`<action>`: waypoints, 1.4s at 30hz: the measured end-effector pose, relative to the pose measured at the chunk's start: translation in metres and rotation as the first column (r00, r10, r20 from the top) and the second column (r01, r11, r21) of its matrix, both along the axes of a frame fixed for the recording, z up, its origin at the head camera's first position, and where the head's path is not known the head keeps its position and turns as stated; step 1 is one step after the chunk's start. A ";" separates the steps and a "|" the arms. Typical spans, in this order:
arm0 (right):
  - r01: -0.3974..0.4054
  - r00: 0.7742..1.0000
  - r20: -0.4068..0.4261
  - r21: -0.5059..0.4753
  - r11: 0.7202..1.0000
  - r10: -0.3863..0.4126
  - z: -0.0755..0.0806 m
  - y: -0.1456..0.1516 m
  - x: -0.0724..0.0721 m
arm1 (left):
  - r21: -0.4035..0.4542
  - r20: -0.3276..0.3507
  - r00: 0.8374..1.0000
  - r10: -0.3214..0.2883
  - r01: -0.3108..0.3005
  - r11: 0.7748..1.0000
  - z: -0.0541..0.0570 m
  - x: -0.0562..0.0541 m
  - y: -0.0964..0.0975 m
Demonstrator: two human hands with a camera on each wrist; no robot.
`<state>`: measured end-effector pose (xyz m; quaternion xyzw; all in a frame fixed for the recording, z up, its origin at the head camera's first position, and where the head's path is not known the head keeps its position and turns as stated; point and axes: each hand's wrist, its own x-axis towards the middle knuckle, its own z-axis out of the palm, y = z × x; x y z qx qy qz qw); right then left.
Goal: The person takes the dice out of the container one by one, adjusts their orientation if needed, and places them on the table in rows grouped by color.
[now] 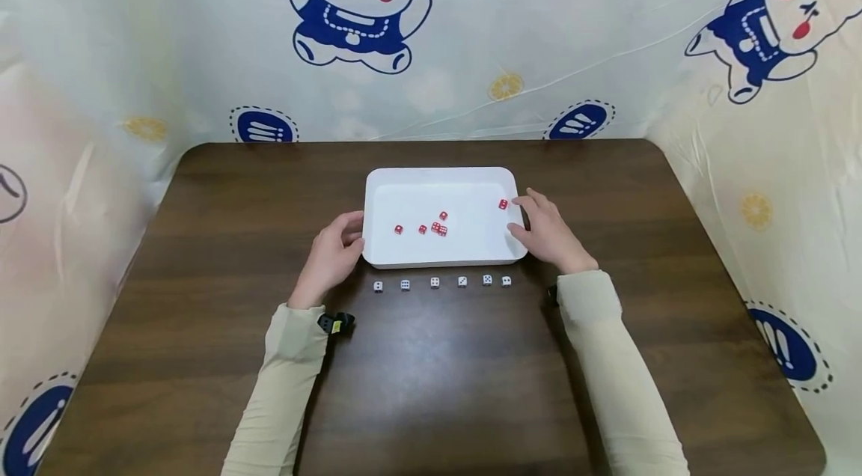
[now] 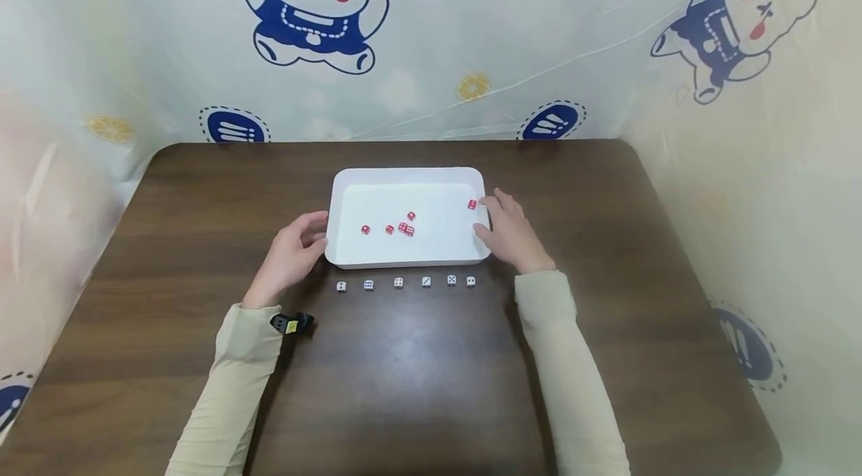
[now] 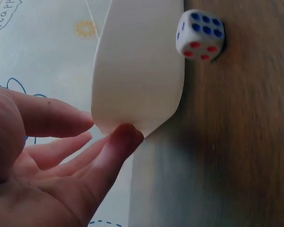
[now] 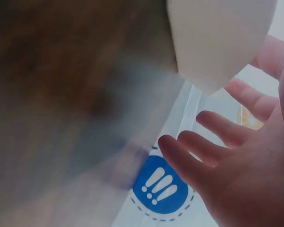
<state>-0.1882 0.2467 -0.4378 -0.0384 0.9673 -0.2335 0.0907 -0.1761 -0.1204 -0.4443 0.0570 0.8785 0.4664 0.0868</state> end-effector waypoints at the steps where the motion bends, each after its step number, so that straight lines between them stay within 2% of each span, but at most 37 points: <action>1: -0.002 1.000 0.008 0.003 1.000 0.002 0.001 -0.001 -0.003 | 0.000 -0.002 1.000 0.003 -0.003 1.000 0.000 0.001 0.000; 4: -0.003 0.999 0.032 0.030 1.000 0.002 0.003 -0.003 -0.014 | -0.001 -0.001 1.000 0.004 -0.004 1.000 0.000 0.002 -0.001; 8: -0.009 0.998 0.056 0.071 0.997 0.005 0.004 -0.005 -0.027 | -0.056 -0.026 1.000 0.000 -0.001 0.998 0.000 0.003 -0.001; 13: -0.032 0.997 0.070 0.110 0.993 0.025 0.002 -0.010 -0.038 | -0.152 -0.114 0.992 -0.061 0.043 0.987 -0.004 0.001 -0.004; 16: -0.034 0.996 0.086 0.124 0.992 0.023 0.000 -0.011 -0.041 | -0.199 -0.136 0.985 -0.106 0.077 0.977 -0.005 0.001 -0.004; 24: -0.028 0.995 0.101 0.152 0.988 0.012 -0.005 -0.016 -0.045 | -0.332 -0.124 0.971 -0.207 0.156 0.930 -0.006 0.005 -0.003; 30: -0.049 0.996 0.085 0.177 0.983 0.034 -0.008 -0.018 -0.048 | -0.408 -0.081 0.969 -0.232 0.180 0.895 -0.007 0.006 -0.002; 34: -0.051 0.996 0.085 0.182 0.982 0.035 -0.011 -0.018 -0.048 | -0.430 -0.058 0.970 -0.238 0.191 0.883 -0.007 0.007 -0.001; 42: -0.045 0.996 0.084 0.186 0.982 0.029 -0.016 -0.019 -0.050 | -0.437 -0.075 0.967 -0.243 0.187 0.880 -0.007 0.010 -0.003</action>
